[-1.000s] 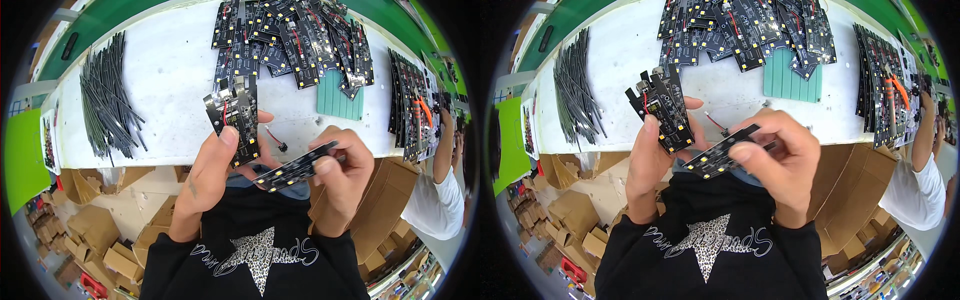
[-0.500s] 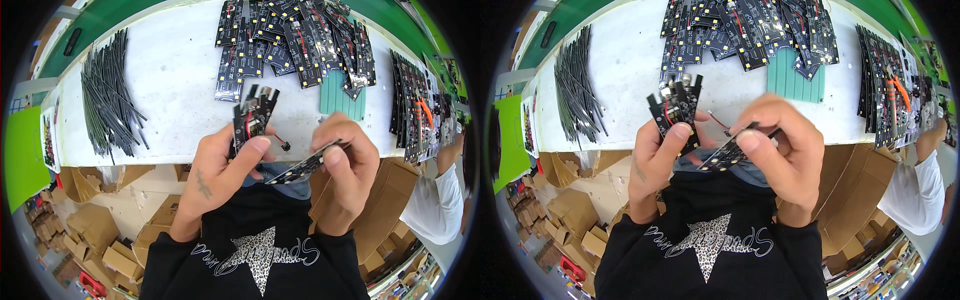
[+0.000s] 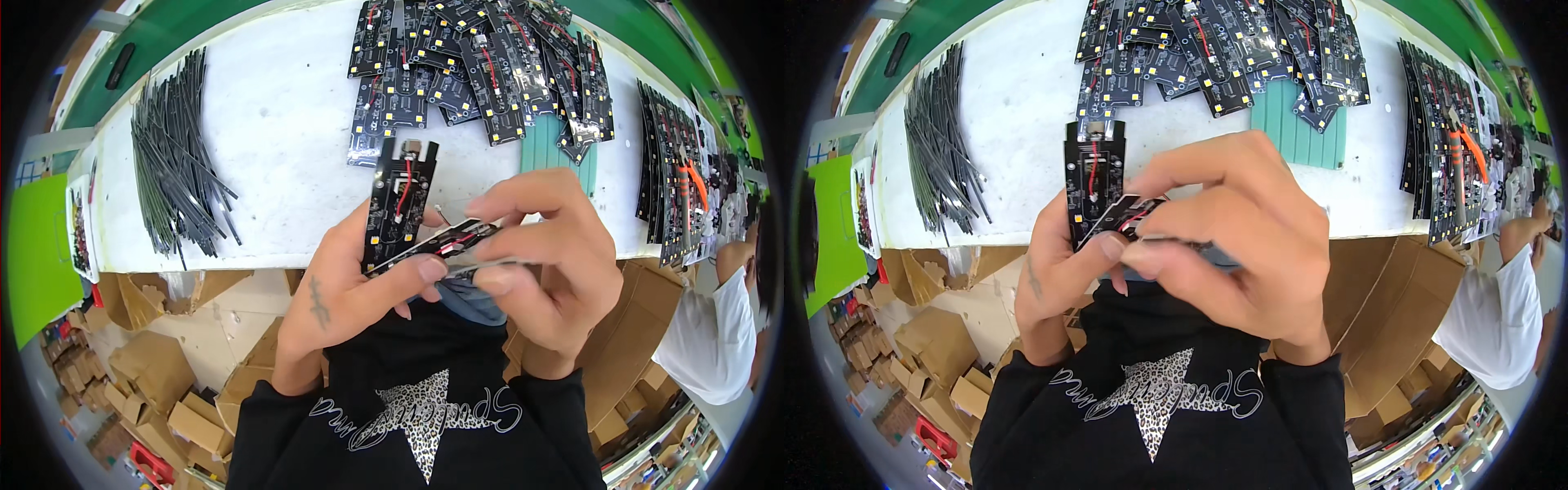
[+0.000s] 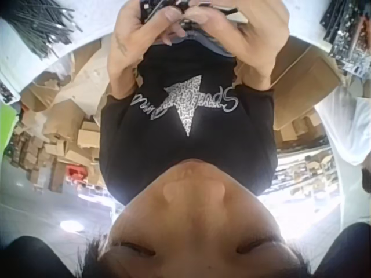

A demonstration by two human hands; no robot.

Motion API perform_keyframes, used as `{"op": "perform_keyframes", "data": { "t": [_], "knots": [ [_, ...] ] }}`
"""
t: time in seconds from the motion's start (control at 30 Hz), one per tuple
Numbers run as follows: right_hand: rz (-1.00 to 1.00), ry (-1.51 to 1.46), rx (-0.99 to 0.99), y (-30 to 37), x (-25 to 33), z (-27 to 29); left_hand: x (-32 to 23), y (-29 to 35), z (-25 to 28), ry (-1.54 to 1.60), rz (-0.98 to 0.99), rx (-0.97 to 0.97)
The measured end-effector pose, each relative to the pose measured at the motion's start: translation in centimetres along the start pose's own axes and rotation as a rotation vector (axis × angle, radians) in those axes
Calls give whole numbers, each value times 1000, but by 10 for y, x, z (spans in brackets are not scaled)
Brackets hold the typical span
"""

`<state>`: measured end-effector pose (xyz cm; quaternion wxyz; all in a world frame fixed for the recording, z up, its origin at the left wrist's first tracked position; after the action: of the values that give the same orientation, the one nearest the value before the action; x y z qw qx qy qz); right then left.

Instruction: Assembling and sorting circuit boards on a production line, including clipping wires with pliers.

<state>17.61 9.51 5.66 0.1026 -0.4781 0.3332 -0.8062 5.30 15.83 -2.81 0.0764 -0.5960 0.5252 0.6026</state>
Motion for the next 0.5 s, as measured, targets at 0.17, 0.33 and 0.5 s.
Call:
{"op": "perform_keyframes", "data": {
  "t": [0.17,0.33,0.5],
  "knots": [
    [-317,-87,-147,8,-24,10,4,-3,2,35,28,-1],
    [-318,-201,-313,16,-27,35,-4,-10,-1,146,-46,10],
    [-410,-284,-263,30,-35,-2,-3,-12,-8,412,-287,44]
  ]
}}
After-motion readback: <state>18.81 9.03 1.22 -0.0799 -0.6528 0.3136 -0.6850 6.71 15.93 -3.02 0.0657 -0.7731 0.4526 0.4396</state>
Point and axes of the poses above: each hand's wrist, its own y-axis away from the middle knuckle, its own z-axis out of the back of the hand, x = y × z, the point moved 9 cm from there along -y, towards the middle knuckle, and after that the axes turned 9 degrees about z, right-handed, at the moved point
